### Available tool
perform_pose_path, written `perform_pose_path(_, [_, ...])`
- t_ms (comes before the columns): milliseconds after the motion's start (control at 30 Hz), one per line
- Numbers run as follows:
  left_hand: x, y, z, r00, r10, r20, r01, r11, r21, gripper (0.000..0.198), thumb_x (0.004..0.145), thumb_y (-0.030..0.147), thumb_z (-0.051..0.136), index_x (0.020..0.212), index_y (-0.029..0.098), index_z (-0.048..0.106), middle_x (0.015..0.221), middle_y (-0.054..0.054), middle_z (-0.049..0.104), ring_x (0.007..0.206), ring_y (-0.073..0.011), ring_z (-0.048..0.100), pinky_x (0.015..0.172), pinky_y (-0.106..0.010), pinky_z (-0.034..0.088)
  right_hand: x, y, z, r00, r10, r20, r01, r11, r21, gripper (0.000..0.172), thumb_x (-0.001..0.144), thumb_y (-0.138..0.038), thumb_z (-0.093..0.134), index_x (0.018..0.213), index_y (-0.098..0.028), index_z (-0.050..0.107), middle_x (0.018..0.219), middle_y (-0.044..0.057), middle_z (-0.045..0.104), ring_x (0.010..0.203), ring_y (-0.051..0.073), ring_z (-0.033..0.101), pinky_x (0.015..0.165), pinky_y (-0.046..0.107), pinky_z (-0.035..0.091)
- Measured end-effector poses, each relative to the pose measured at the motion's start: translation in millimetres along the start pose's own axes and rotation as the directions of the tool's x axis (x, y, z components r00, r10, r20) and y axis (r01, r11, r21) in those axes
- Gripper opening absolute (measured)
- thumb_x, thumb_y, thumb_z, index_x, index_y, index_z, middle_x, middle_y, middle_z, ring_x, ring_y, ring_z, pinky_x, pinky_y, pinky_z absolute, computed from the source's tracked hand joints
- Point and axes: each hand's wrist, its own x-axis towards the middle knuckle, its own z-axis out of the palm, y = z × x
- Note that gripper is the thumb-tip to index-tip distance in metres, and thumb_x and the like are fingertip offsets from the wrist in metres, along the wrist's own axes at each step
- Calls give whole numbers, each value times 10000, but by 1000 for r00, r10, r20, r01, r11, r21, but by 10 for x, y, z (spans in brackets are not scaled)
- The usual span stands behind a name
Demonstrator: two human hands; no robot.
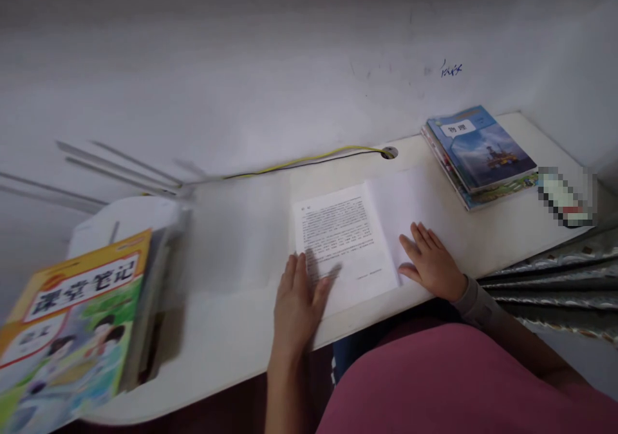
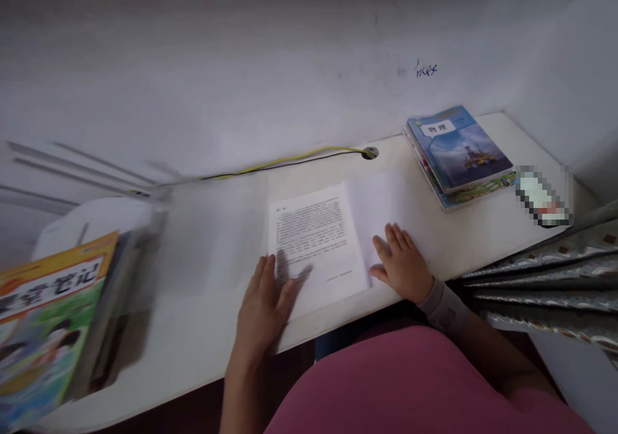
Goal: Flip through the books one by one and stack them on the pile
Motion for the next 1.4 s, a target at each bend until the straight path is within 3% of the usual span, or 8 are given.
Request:
perform_pose_path(600, [67, -85, 75, 999, 32, 27, -33, 999, 43, 692, 914, 535, 408, 1450, 98, 369, 1518, -231, 315, 1413, -383, 272, 1092, -601, 302, 87, -7, -25, 1000, 27, 10, -27, 999, -21, 610, 887, -472, 562, 1371, -108, 484, 1470, 270, 380, 1394, 352, 327, 1103, 511, 311])
perform_pose_path(867, [95, -152, 115, 997, 71, 36, -73, 996, 47, 767, 930, 590, 315, 1445, 24, 345, 1504, -283, 307, 1427, -381, 228, 1115, -584, 259, 70, 19, -19, 999, 33, 1, -33, 999, -31, 618, 888, -482, 554, 1376, -110, 478, 1474, 265, 378, 1392, 346, 333, 1104, 500, 316])
perform_pose_path(1400, [52, -143, 119, 996, 90, 20, -92, 989, 117, 719, 948, 571, 309, 1469, 75, 325, 1518, -250, 302, 1421, -377, 250, 1101, -588, 291, 72, 44, -47, 998, 38, 40, -37, 999, -39, 615, 907, -494, 515, 1394, -121, 465, 1489, 259, 357, 1405, 358, 299, 1110, 518, 277])
